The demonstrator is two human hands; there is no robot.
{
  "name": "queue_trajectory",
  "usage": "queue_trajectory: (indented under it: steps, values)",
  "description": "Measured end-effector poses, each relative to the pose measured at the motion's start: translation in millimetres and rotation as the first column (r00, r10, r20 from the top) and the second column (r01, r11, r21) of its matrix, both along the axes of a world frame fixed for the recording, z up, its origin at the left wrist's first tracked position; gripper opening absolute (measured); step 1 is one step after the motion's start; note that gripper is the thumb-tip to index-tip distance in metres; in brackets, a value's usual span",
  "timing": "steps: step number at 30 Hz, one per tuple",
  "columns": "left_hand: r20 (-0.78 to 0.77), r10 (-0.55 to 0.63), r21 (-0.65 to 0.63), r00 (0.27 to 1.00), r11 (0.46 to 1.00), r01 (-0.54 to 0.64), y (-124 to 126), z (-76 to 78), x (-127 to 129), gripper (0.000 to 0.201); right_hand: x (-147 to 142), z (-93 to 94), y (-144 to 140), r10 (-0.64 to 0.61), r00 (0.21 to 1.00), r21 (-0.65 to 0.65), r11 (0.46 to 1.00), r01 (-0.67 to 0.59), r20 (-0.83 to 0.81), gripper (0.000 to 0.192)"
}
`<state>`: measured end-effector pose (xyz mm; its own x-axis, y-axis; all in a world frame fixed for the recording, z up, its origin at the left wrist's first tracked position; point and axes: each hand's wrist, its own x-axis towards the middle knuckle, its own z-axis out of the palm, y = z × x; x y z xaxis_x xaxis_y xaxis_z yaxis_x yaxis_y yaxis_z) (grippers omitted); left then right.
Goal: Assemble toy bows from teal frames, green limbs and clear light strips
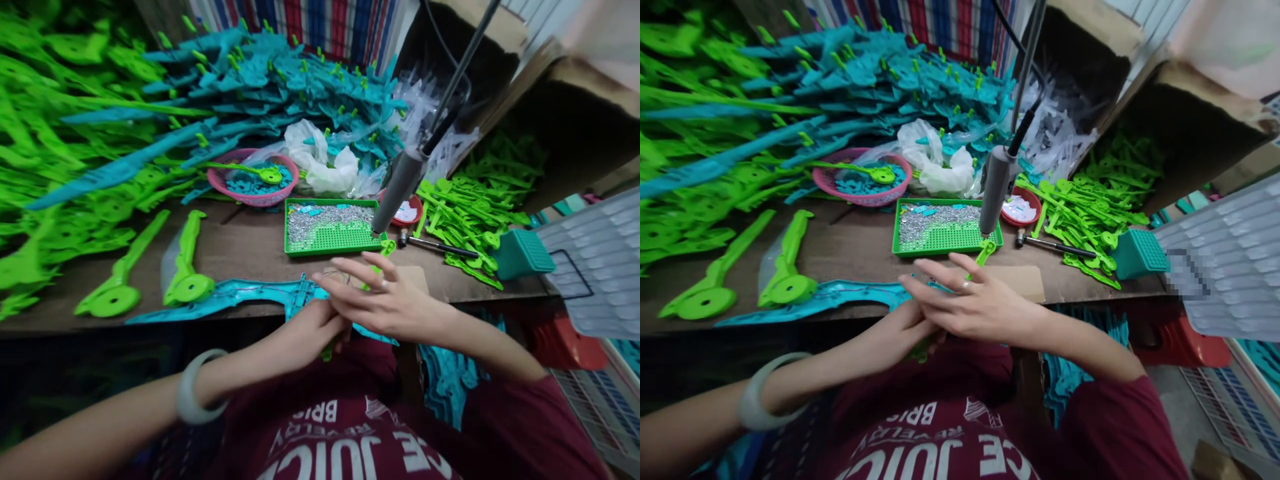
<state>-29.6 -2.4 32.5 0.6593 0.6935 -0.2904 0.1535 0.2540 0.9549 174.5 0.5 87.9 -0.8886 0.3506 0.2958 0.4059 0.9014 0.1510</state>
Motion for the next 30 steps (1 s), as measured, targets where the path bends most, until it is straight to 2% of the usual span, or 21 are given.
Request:
queue_trajectory:
  steps: [3, 5, 7, 8, 11, 13, 16, 19, 22, 24, 27, 30]
  values:
    - [-0.035, -0.038, 0.077, 0.999, 0.996, 0.04, 2, 9.3, -1, 0.036, 1, 20.7, 13, 0.101, 0.983, 0.041, 0.993, -0.109, 0.156, 0.023]
    - [-0.019, -0.04, 0.064, 0.999, 0.997, 0.041, 4, 14.2, -5, 0.037, 3, 22.1, 14, 0.094, 0.981, -0.035, 0.995, -0.09, 0.169, 0.024]
    - [-0.005, -0.053, 0.035, 0.999, 0.998, 0.053, 4, 15.8, -10, 0.038, 7, 17.1, 13, 0.001, 0.995, -0.186, 0.982, 0.017, 0.097, 0.024]
    - [0.003, -0.057, 0.022, 0.998, 0.998, 0.057, 3, 15.4, -12, 0.039, 9, 13.6, 12, -0.078, 0.997, -0.281, 0.956, 0.083, 0.031, 0.023]
    - [0.04, -0.076, -0.006, 0.996, 0.997, 0.076, -3, 11.1, -12, 0.039, 11, 3.6, 12, -0.33, 0.925, -0.54, 0.822, 0.183, -0.189, 0.021]
    - [0.065, -0.079, -0.035, 0.995, 0.996, 0.081, -8, 8.4, -10, 0.038, 11, -0.3, 12, -0.43, 0.861, -0.615, 0.765, 0.19, -0.269, 0.02]
    - [0.104, -0.026, -0.087, 0.994, 0.996, 0.035, -14, 7.2, -4, 0.036, 7, -3.5, 11, -0.488, 0.82, -0.588, 0.771, 0.245, -0.298, 0.02]
    - [0.088, -0.011, -0.082, 0.996, 0.996, 0.018, -12, 9.4, 0, 0.037, 2, -8.0, 6, -0.488, 0.82, -0.443, 0.832, 0.334, -0.299, 0.024]
    - [0.003, -0.055, -0.013, 0.998, 0.998, 0.056, -3, 13.7, 0, 0.035, -3, -14.6, -2, -0.459, 0.842, -0.244, 0.884, 0.399, -0.283, 0.029]
    - [-0.073, -0.041, 0.086, 0.996, 0.995, 0.048, 4, 16.3, 0, 0.029, -5, -18.7, -6, -0.425, 0.865, -0.174, 0.904, 0.39, -0.266, 0.031]
    - [-0.182, 0.014, 0.222, 0.983, 0.975, 0.027, 11, 16.1, 2, 0.03, -7, -23.4, -7, -0.405, 0.875, -0.182, 0.912, 0.367, -0.266, 0.03]
    - [-0.241, 0.025, 0.279, 0.97, 0.959, 0.044, 15, 8.2, 6, 0.041, -6, -27.1, -3, -0.422, 0.848, -0.277, 0.898, 0.343, -0.319, 0.029]
